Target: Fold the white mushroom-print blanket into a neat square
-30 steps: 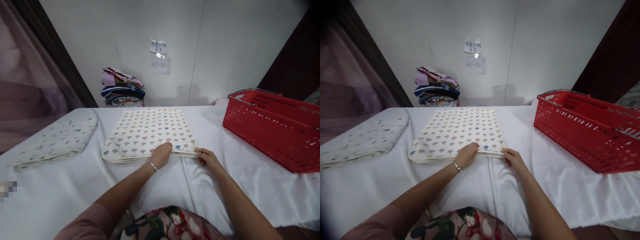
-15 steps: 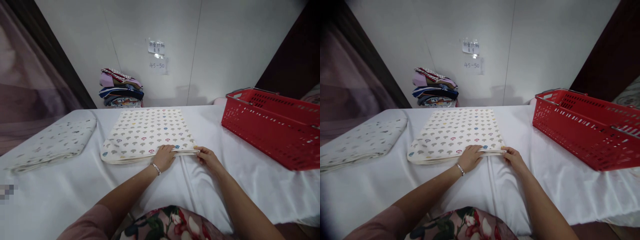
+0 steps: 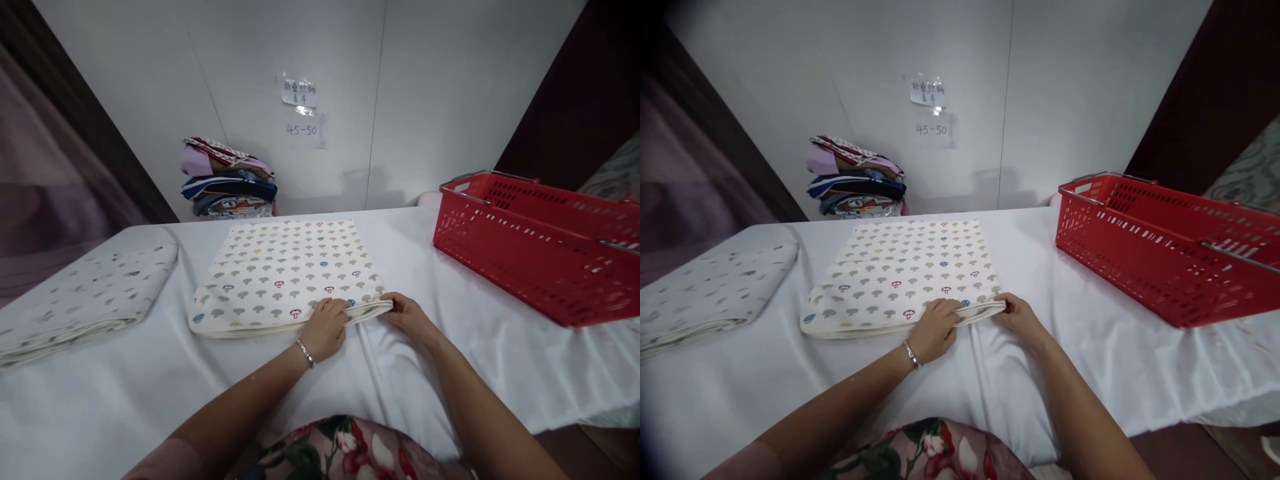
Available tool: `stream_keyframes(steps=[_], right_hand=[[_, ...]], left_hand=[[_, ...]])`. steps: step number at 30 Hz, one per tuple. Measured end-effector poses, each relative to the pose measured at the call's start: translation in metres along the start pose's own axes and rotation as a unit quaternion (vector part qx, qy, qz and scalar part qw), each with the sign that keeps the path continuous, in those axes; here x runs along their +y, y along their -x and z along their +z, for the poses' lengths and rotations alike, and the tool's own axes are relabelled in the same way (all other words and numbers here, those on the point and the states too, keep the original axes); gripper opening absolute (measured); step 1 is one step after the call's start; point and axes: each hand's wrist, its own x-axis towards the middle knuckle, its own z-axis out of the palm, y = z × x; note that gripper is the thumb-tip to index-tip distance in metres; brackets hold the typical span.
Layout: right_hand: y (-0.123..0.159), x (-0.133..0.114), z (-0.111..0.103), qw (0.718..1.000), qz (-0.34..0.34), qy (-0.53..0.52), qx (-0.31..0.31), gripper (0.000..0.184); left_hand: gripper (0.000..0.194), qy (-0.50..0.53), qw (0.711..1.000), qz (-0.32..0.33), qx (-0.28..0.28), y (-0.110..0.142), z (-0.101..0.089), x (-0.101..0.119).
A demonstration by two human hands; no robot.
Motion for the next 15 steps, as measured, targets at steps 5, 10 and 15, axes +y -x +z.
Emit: stream_keyframes(steps=[5, 10, 15], right_hand=[[0.003, -0.004, -0.003, 0.983, -0.074, 0.168, 0.02, 0.03], [0.005, -0.008, -0.004, 0.938, -0.132, 0.316, 0.052, 0.029], [0.003, -0.01, -0.007, 0.941, -0.167, 0.289, 0.058, 0.019]], left_hand=[[0.017, 0.034, 0.998, -0.041, 0.036, -0.004, 0.001, 0.0], [0.013, 0.073, 0.993, -0.084, 0.044, -0.008, -0.001, 0.001], [0.013, 0.083, 0.99, -0.108, 0.043, -0.011, 0.001, 0.001]])
